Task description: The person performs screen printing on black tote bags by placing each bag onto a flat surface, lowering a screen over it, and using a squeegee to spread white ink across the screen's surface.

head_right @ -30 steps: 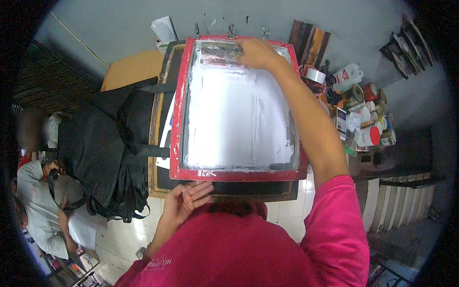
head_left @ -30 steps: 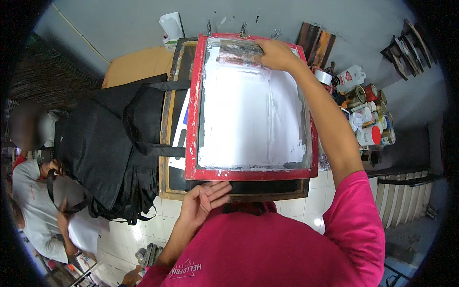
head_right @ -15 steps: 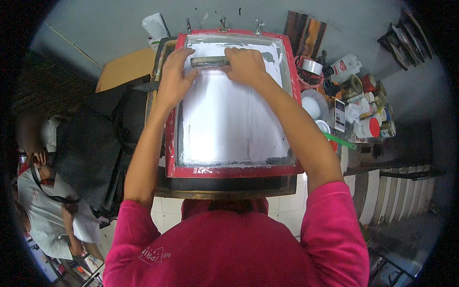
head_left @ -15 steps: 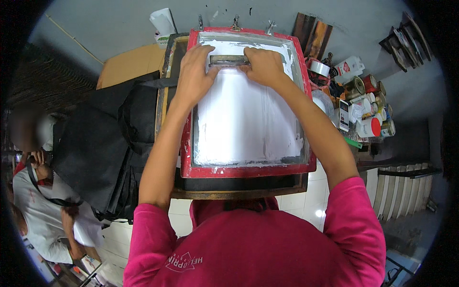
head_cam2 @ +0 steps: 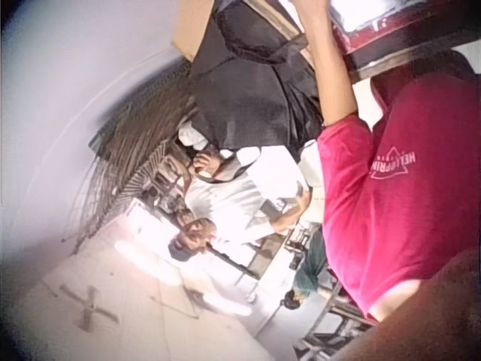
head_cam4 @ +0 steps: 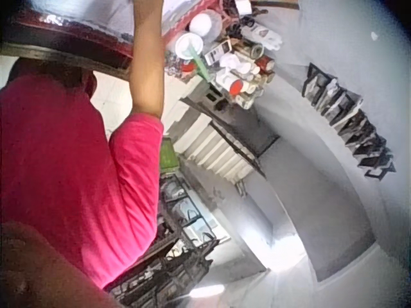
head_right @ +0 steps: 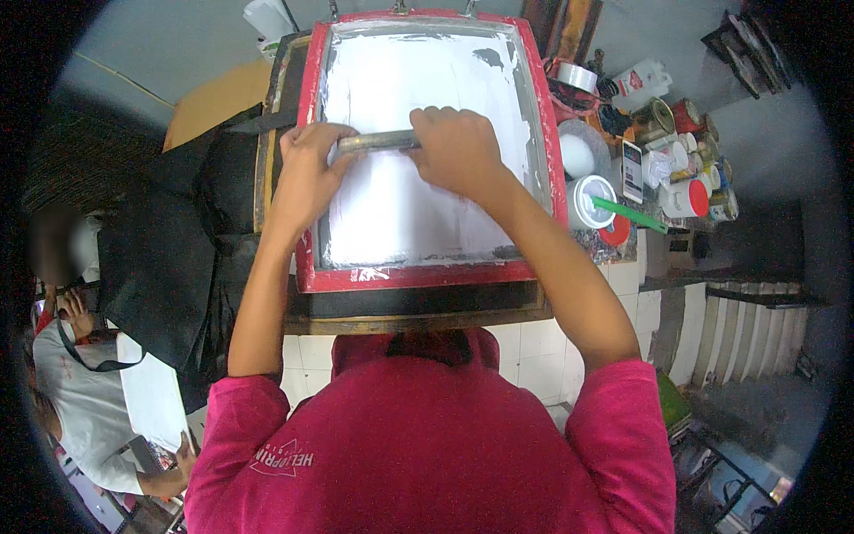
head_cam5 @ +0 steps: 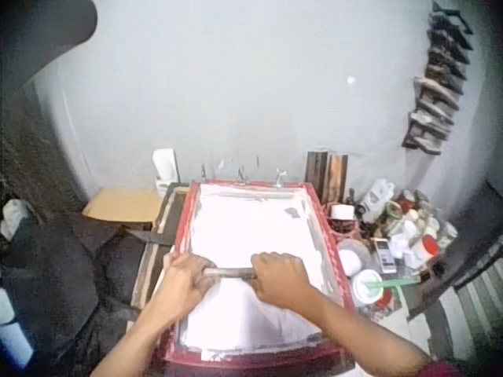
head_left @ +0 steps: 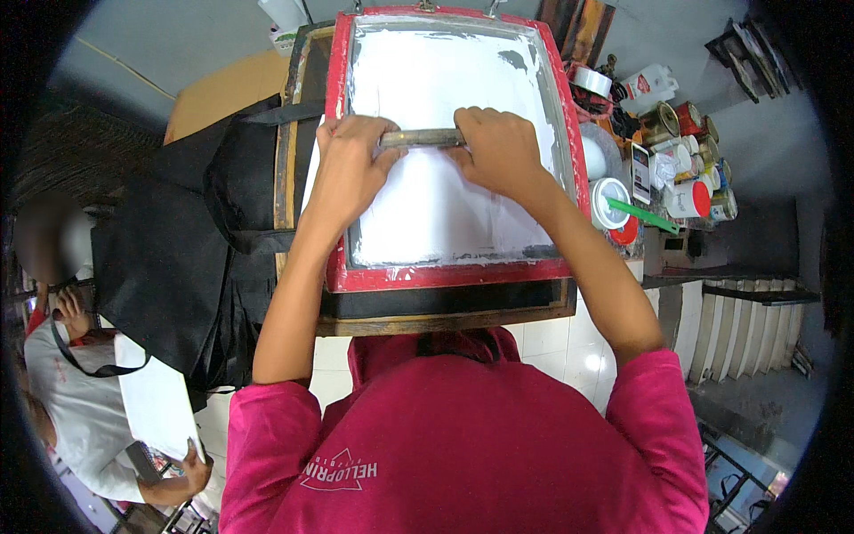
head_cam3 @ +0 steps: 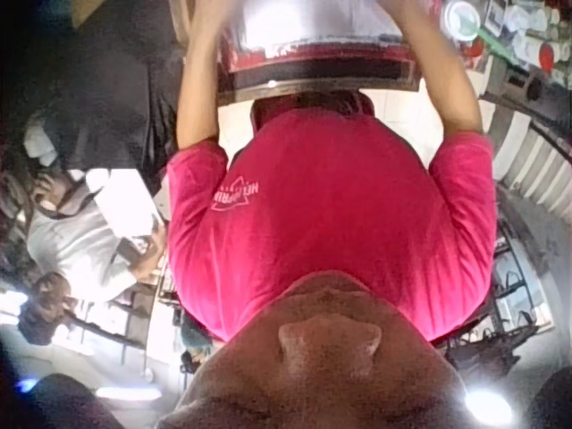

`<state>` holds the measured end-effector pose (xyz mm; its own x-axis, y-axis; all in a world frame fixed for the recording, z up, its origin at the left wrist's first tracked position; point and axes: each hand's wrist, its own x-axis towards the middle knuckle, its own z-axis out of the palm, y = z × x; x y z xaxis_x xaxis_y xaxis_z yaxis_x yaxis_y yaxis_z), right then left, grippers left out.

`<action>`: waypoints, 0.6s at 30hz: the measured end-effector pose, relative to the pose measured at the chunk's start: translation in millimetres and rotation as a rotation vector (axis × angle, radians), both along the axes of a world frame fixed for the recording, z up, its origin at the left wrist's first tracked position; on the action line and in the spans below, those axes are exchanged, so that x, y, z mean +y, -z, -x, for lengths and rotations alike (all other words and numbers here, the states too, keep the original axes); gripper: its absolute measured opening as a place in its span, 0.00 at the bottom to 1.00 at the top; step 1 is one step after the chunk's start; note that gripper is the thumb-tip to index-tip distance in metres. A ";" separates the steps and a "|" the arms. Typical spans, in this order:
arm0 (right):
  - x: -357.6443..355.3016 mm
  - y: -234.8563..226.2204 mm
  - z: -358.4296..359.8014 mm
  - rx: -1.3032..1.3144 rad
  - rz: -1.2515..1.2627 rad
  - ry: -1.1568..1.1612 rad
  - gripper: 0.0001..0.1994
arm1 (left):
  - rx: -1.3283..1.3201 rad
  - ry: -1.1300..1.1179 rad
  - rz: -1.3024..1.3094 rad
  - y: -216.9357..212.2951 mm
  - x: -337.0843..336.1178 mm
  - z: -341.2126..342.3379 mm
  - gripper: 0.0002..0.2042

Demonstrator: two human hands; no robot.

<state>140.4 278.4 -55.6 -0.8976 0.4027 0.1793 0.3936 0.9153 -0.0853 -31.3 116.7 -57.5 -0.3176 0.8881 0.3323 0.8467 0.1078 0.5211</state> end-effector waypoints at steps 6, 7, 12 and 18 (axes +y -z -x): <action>-53.3 3.0 -41.4 0.106 0.015 -0.070 0.16 | -0.056 0.027 0.024 -6.3 -55.2 -38.6 0.13; -62.2 3.9 -47.8 0.111 0.022 -0.072 0.16 | -0.059 0.029 0.016 -5.6 -64.5 -44.7 0.13; -105.6 1.2 -77.5 0.071 0.059 -0.068 0.18 | -0.041 0.042 0.081 -7.2 -107.5 -71.0 0.16; -123.6 20.3 -91.2 0.202 -0.108 -0.105 0.10 | -0.052 -0.006 0.069 15.0 -134.7 -78.6 0.36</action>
